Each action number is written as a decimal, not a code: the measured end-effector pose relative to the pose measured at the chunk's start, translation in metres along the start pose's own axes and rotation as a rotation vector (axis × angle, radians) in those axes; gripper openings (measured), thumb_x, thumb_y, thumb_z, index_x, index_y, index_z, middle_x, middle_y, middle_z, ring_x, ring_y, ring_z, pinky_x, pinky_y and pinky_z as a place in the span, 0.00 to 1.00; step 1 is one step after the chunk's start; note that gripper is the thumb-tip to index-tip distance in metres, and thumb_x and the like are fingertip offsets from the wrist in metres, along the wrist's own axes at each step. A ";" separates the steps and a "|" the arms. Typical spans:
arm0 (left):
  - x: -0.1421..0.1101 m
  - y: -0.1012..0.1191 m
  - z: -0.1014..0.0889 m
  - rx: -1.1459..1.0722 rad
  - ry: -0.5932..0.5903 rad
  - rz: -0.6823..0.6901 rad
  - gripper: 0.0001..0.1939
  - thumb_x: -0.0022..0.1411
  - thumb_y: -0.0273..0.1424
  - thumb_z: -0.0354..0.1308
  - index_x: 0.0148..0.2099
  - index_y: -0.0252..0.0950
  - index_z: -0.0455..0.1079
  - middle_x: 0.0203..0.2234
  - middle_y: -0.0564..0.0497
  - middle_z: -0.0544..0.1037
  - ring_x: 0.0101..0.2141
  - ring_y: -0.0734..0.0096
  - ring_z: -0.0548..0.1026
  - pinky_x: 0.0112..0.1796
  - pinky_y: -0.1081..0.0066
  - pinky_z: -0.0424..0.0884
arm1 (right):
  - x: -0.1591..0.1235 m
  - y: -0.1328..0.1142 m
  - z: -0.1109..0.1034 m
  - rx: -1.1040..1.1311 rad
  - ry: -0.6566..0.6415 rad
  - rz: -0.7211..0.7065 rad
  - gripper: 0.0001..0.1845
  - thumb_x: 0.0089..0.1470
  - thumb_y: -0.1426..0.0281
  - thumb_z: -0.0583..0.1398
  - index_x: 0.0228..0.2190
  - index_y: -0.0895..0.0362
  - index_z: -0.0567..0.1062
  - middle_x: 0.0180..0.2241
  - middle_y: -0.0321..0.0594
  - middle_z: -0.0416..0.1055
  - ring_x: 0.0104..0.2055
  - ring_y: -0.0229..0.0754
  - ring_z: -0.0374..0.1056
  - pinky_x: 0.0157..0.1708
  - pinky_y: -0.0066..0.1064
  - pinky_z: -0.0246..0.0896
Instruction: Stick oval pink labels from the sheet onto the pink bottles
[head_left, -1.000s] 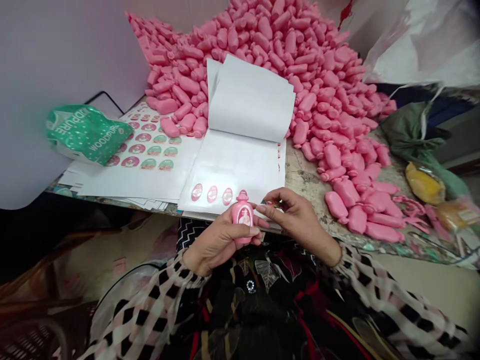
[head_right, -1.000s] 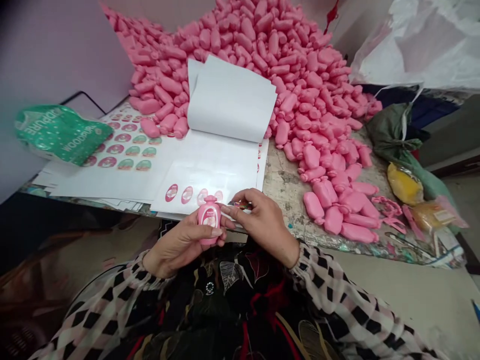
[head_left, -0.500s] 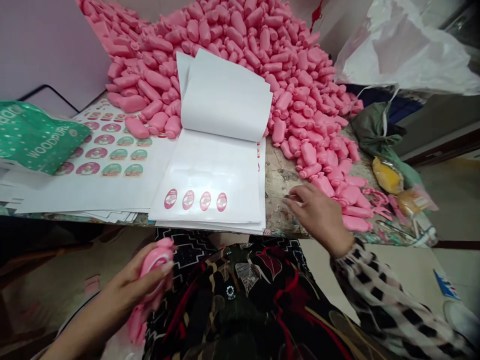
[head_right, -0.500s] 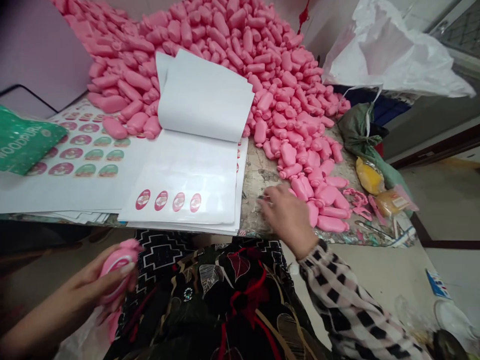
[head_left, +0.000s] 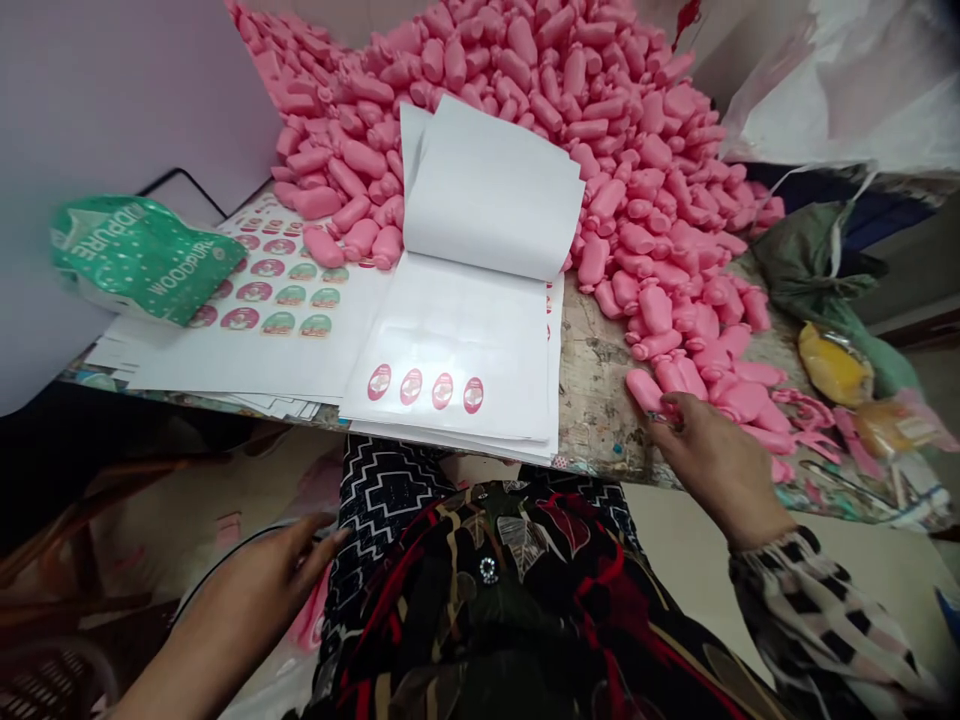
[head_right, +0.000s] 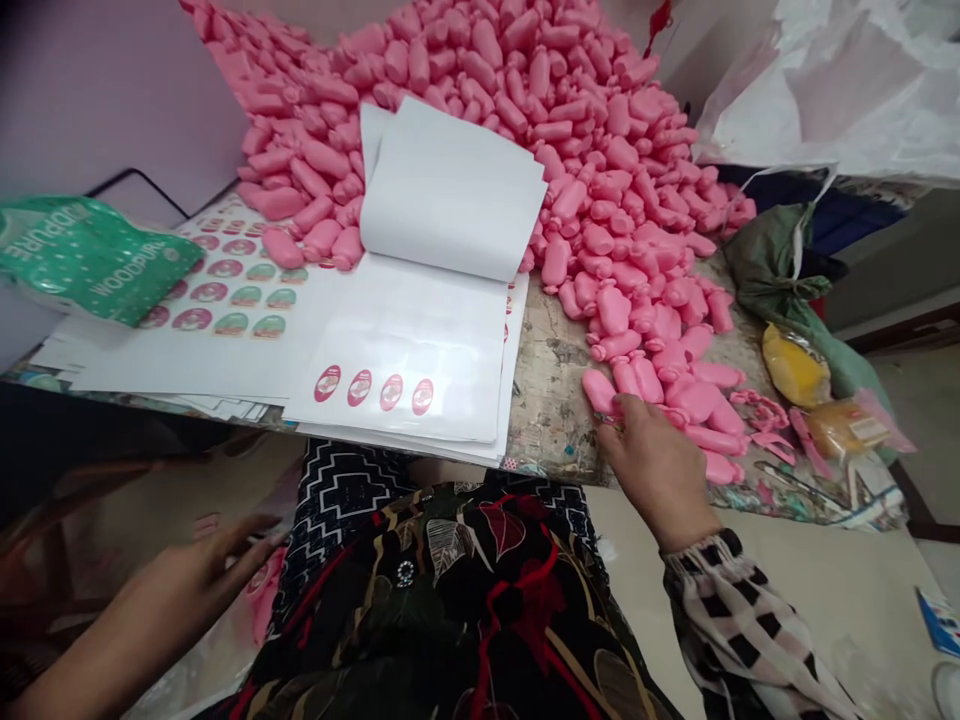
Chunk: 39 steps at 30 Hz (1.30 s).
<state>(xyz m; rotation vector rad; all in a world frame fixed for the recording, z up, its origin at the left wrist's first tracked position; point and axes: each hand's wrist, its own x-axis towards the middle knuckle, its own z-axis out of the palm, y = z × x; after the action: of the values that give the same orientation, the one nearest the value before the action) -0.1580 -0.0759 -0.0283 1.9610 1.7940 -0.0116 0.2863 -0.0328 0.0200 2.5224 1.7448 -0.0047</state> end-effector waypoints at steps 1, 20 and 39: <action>0.005 0.014 -0.006 0.003 0.054 0.073 0.16 0.63 0.41 0.49 0.40 0.39 0.73 0.26 0.50 0.80 0.26 0.63 0.78 0.27 0.70 0.71 | 0.000 -0.005 -0.004 0.140 0.034 0.009 0.23 0.53 0.55 0.54 0.45 0.56 0.70 0.35 0.47 0.74 0.33 0.48 0.68 0.25 0.32 0.51; 0.060 0.112 -0.006 -0.161 0.386 0.521 0.20 0.62 0.27 0.50 0.56 0.35 0.59 0.44 0.44 0.71 0.44 0.61 0.68 0.45 0.60 0.67 | 0.001 -0.131 -0.002 0.853 -0.174 -0.509 0.10 0.58 0.64 0.53 0.36 0.53 0.73 0.37 0.38 0.70 0.39 0.39 0.65 0.39 0.31 0.57; 0.079 0.125 -0.001 0.253 0.292 0.450 0.22 0.64 0.33 0.46 0.59 0.33 0.62 0.59 0.40 0.63 0.42 0.55 0.66 0.43 0.55 0.65 | 0.022 -0.145 0.006 0.313 -0.013 -0.639 0.13 0.61 0.65 0.51 0.37 0.53 0.74 0.37 0.39 0.70 0.35 0.38 0.65 0.27 0.30 0.49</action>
<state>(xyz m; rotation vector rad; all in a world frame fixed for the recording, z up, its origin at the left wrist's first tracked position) -0.0297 -0.0051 -0.0099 2.6265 1.5319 0.2149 0.1586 0.0381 0.0042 1.9933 2.6292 -0.3512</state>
